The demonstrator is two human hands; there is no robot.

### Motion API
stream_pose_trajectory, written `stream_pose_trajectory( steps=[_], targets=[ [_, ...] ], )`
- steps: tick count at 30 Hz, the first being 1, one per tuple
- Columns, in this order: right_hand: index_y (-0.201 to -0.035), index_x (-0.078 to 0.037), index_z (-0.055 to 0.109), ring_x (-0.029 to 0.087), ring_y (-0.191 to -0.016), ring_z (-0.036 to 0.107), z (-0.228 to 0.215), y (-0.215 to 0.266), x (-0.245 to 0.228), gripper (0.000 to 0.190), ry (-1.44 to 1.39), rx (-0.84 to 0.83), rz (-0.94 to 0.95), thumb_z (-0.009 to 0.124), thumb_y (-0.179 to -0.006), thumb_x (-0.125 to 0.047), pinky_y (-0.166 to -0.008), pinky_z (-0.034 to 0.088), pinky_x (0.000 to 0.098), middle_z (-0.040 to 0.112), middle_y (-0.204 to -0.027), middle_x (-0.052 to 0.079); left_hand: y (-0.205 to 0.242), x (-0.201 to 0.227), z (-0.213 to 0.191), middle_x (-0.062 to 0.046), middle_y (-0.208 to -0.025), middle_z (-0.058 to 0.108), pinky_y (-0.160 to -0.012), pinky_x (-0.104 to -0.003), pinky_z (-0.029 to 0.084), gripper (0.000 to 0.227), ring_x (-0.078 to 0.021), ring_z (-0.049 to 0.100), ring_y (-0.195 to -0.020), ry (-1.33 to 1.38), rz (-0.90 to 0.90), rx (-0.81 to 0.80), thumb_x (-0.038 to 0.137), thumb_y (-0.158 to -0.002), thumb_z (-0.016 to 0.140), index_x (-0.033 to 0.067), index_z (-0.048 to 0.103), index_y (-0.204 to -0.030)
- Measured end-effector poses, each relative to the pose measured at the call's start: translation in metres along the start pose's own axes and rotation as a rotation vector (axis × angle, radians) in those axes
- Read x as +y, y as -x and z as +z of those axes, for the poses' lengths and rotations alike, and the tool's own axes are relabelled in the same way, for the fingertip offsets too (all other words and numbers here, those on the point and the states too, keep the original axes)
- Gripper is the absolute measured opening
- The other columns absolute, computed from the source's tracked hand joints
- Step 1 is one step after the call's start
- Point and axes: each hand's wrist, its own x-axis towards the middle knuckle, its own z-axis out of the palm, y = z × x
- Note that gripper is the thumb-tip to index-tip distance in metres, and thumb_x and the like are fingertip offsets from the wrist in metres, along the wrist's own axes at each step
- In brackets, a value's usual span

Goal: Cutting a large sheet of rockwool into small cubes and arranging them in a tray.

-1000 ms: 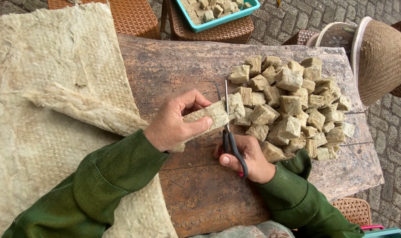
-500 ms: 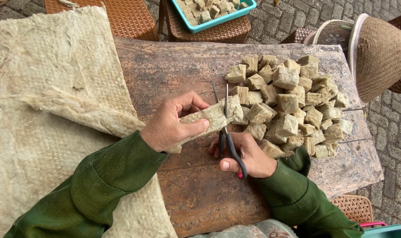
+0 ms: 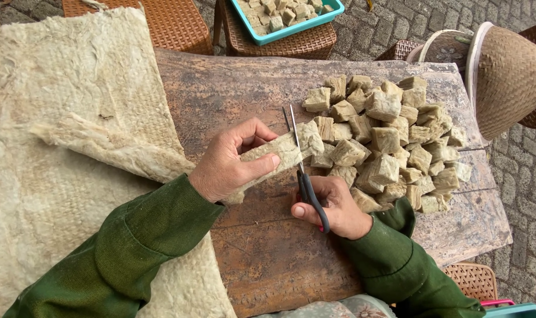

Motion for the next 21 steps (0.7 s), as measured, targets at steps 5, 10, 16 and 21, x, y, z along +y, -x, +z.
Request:
stream_pose_trajectory(
  steps=[5,10,16,21],
  targets=[
    [-0.085,-0.002,0.071,0.008,-0.049,0.052,0.001,-0.003,-0.007,0.049,-0.022,-0.012,0.060,0.081,-0.081,-0.049,-0.044,0.038,0.0252,0.056,-0.058,-0.002,0.000,0.003,-0.002,0.000,-0.098,0.071,-0.084,-0.026,0.059,0.020,-0.0065,0.069,-0.092,0.013,0.003,-0.014,0.011,-0.089,0.076,0.0060,0.066,-0.106],
    [-0.094,-0.002,0.072,0.010,-0.053,0.059,0.001,-0.005,-0.007,0.061,-0.031,-0.098,0.042,0.081,-0.074,-0.059,-0.046,0.046,0.0260,0.063,-0.063,-0.001,-0.001,0.004,-0.003,0.001,-0.093,0.072,-0.078,-0.026,0.059,0.020,-0.0060,0.069,-0.086,0.004,-0.066,-0.061,0.011,-0.087,0.077,0.0062,0.067,-0.105],
    [-0.096,-0.002,0.073,0.011,-0.058,0.063,0.002,-0.003,0.004,0.073,0.014,-0.117,-0.069,0.074,-0.076,-0.072,-0.052,0.052,0.0282,0.065,-0.066,0.000,-0.001,0.000,-0.003,0.000,-0.090,0.072,-0.075,-0.026,0.058,0.019,-0.0057,0.068,-0.083,-0.018,-0.060,-0.072,0.012,-0.088,0.077,0.0056,0.067,-0.104],
    [-0.083,-0.004,0.074,0.009,-0.054,0.052,0.005,0.003,0.000,0.055,0.019,0.006,-0.043,0.074,-0.083,-0.059,-0.048,0.039,0.0279,0.057,-0.061,-0.002,-0.002,-0.001,-0.004,-0.001,-0.093,0.073,-0.076,-0.025,0.058,0.019,-0.0061,0.069,-0.085,0.042,-0.031,-0.061,0.012,-0.089,0.076,0.0048,0.067,-0.104]
  ],
)
